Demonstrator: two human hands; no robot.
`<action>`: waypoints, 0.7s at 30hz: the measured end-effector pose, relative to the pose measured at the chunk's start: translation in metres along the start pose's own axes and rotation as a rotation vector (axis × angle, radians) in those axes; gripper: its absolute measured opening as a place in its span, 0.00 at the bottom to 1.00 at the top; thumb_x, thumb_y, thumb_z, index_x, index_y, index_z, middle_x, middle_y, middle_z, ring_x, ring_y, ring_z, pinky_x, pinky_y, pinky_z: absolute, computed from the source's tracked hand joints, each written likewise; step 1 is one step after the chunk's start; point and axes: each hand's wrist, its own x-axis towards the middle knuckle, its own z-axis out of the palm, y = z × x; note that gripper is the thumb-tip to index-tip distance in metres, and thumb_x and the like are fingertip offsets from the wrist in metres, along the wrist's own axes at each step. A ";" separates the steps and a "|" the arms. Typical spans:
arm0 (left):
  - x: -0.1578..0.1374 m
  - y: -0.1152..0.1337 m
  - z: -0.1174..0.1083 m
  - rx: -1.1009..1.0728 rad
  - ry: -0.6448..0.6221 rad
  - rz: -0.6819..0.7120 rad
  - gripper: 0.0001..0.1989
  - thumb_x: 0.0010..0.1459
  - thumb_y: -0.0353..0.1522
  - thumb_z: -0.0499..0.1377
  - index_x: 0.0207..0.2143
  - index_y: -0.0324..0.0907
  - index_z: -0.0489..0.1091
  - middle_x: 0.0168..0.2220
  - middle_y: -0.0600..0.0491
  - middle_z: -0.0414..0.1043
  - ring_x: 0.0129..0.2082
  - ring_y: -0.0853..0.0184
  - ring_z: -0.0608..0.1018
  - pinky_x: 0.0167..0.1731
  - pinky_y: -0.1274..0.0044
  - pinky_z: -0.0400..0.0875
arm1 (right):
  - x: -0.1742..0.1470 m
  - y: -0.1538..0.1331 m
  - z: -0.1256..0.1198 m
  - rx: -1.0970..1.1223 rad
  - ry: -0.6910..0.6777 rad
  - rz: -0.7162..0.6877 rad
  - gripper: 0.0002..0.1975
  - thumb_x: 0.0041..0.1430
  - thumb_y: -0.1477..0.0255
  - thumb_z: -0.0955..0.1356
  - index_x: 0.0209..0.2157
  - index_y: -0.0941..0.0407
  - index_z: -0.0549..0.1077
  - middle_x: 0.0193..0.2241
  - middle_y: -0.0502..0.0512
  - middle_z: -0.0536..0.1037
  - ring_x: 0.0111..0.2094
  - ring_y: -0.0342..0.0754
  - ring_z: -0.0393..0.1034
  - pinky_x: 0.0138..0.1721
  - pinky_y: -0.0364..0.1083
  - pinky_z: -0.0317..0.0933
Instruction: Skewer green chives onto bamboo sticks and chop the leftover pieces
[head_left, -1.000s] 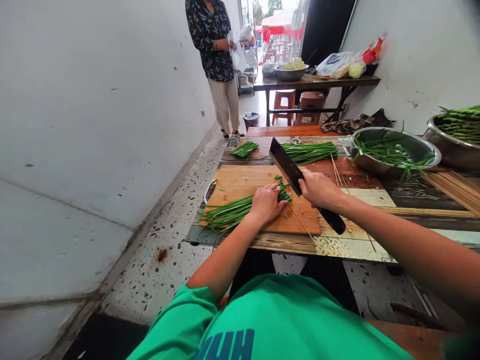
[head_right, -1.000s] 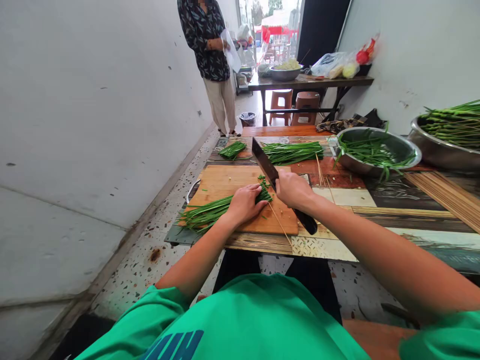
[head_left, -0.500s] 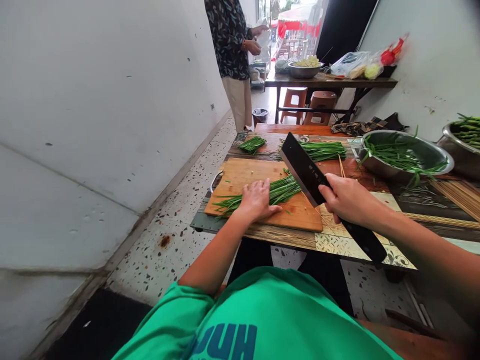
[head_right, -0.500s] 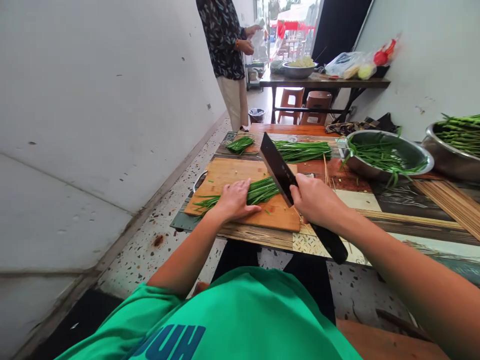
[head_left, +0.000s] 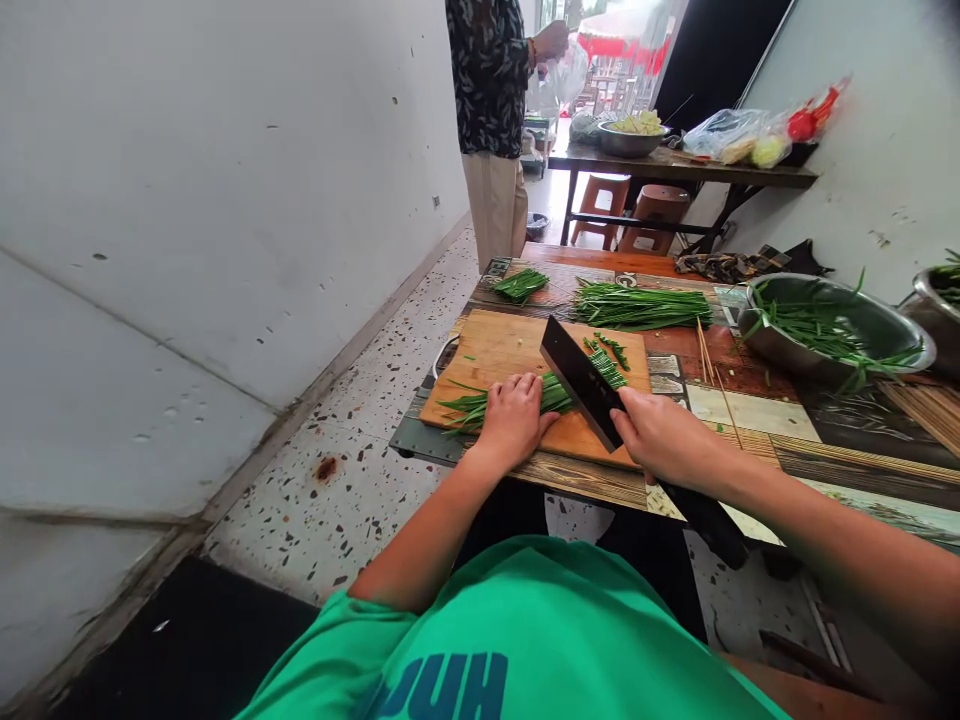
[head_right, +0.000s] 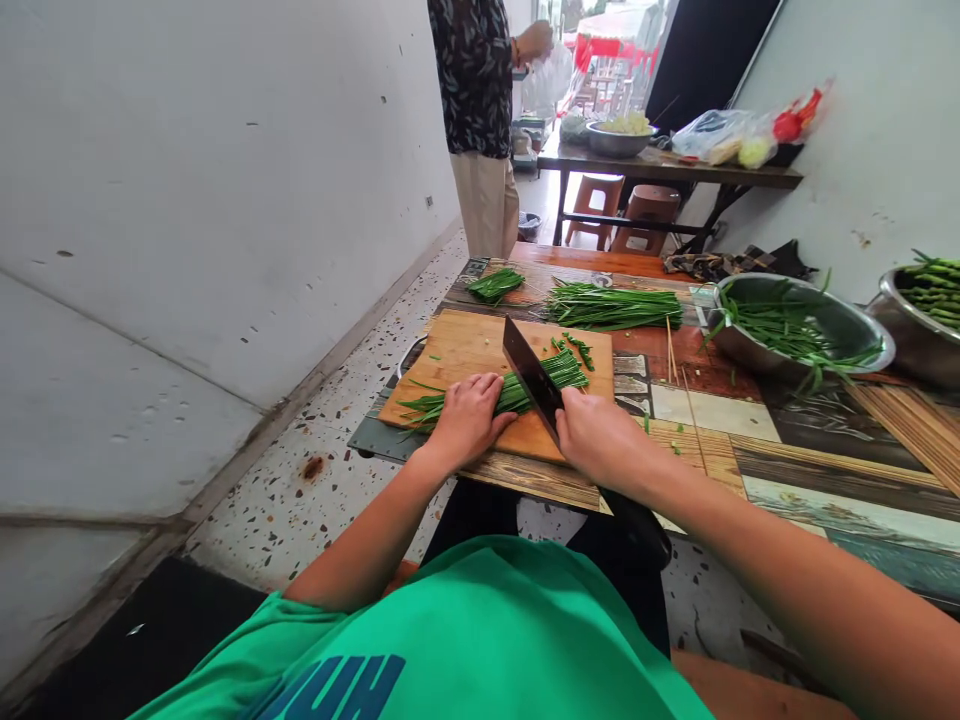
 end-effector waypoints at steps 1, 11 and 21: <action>0.000 0.000 0.001 -0.002 0.006 -0.004 0.24 0.63 0.42 0.52 0.57 0.38 0.61 0.60 0.44 0.63 0.60 0.56 0.63 0.57 0.63 0.54 | 0.000 0.000 0.000 0.013 -0.005 -0.002 0.09 0.66 0.73 0.55 0.34 0.58 0.63 0.25 0.54 0.74 0.18 0.42 0.66 0.24 0.42 0.50; -0.002 -0.006 0.005 -0.104 0.054 0.017 0.23 0.61 0.41 0.56 0.54 0.38 0.63 0.56 0.43 0.66 0.58 0.58 0.65 0.55 0.66 0.57 | 0.006 -0.003 -0.001 0.004 -0.025 -0.010 0.09 0.66 0.73 0.56 0.33 0.57 0.62 0.25 0.54 0.75 0.20 0.42 0.68 0.25 0.42 0.51; -0.001 -0.011 0.008 -0.103 0.114 0.079 0.19 0.61 0.40 0.55 0.51 0.39 0.67 0.53 0.44 0.69 0.55 0.58 0.67 0.52 0.67 0.59 | 0.011 -0.006 0.004 -0.004 -0.083 -0.007 0.09 0.66 0.73 0.55 0.35 0.58 0.63 0.27 0.56 0.76 0.21 0.44 0.70 0.25 0.42 0.52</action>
